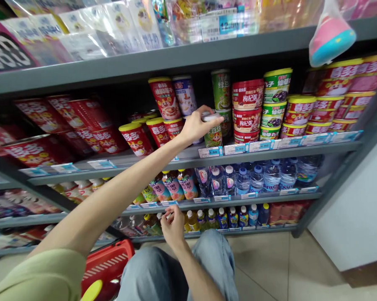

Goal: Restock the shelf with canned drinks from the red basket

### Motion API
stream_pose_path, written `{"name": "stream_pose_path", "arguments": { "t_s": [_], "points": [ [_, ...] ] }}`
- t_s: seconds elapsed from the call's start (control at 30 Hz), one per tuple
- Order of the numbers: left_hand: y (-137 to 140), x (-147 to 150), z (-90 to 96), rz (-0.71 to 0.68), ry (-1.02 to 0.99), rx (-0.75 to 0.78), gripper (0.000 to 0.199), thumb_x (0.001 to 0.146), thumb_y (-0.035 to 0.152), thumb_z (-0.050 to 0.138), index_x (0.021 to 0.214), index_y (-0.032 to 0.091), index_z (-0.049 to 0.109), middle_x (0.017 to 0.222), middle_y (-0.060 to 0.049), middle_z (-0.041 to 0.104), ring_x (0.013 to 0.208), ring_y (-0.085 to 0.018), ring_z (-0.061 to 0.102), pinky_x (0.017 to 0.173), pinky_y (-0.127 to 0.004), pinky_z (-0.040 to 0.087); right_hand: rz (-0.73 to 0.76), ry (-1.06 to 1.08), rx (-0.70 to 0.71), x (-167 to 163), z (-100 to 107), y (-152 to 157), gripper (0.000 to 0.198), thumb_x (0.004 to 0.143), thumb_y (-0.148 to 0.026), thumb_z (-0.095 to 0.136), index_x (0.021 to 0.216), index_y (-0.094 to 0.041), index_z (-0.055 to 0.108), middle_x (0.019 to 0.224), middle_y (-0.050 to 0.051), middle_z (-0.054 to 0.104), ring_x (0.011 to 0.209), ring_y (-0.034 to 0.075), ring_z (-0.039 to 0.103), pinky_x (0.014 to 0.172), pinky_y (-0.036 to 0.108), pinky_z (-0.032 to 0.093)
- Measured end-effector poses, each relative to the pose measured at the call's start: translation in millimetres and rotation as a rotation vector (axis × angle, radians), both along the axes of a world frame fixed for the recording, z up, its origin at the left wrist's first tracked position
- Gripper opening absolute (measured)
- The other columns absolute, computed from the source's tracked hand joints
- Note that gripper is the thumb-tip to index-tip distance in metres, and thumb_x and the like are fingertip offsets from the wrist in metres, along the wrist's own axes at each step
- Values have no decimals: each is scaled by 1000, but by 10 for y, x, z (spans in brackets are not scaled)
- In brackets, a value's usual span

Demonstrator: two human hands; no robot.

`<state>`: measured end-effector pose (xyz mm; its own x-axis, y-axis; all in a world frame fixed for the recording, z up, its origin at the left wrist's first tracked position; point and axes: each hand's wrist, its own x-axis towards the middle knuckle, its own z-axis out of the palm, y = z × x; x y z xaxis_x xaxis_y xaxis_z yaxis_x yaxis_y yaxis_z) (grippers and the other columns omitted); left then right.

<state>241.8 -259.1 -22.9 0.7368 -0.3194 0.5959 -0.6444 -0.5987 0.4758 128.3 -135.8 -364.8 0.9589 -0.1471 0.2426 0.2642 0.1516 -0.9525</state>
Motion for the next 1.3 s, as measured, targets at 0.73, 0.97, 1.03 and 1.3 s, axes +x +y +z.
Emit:
{"name": "stream_pose_path", "arguments": {
  "t_s": [0.73, 0.97, 1.03, 1.3],
  "points": [
    [-141, 379, -269, -189, 155, -119, 85, 72, 24, 85, 147, 15, 46, 130, -15, 69, 123, -30, 64, 111, -43, 48, 112, -4, -34, -106, 51, 229, 13, 74, -24, 59, 87, -22, 61, 75, -2, 65, 56, 13, 57, 57, 24, 47],
    [-252, 325, -252, -232, 156, -127, 84, 77, 21, 82, 150, 8, 43, 140, -19, 64, 129, -30, 61, 113, -40, 47, 137, 9, -47, -89, 31, 270, 13, 74, -23, 59, 86, -22, 61, 74, -2, 63, 55, 13, 56, 55, 23, 45],
    [-261, 338, -259, -231, 155, -126, 84, 76, 21, 82, 150, 9, 44, 140, -19, 64, 129, -30, 61, 113, -40, 47, 143, 9, -54, -86, 24, 275, 13, 74, -22, 59, 87, -22, 61, 74, -2, 64, 55, 13, 56, 54, 23, 45],
    [-239, 361, -296, -273, 143, -135, 82, 79, 22, 80, 151, 10, 43, 141, -19, 63, 130, -30, 62, 114, -39, 46, 154, -9, -67, -109, 4, 295, 14, 74, -22, 60, 87, -22, 62, 76, 0, 68, 59, 15, 61, 57, 24, 48]
  ]
}}
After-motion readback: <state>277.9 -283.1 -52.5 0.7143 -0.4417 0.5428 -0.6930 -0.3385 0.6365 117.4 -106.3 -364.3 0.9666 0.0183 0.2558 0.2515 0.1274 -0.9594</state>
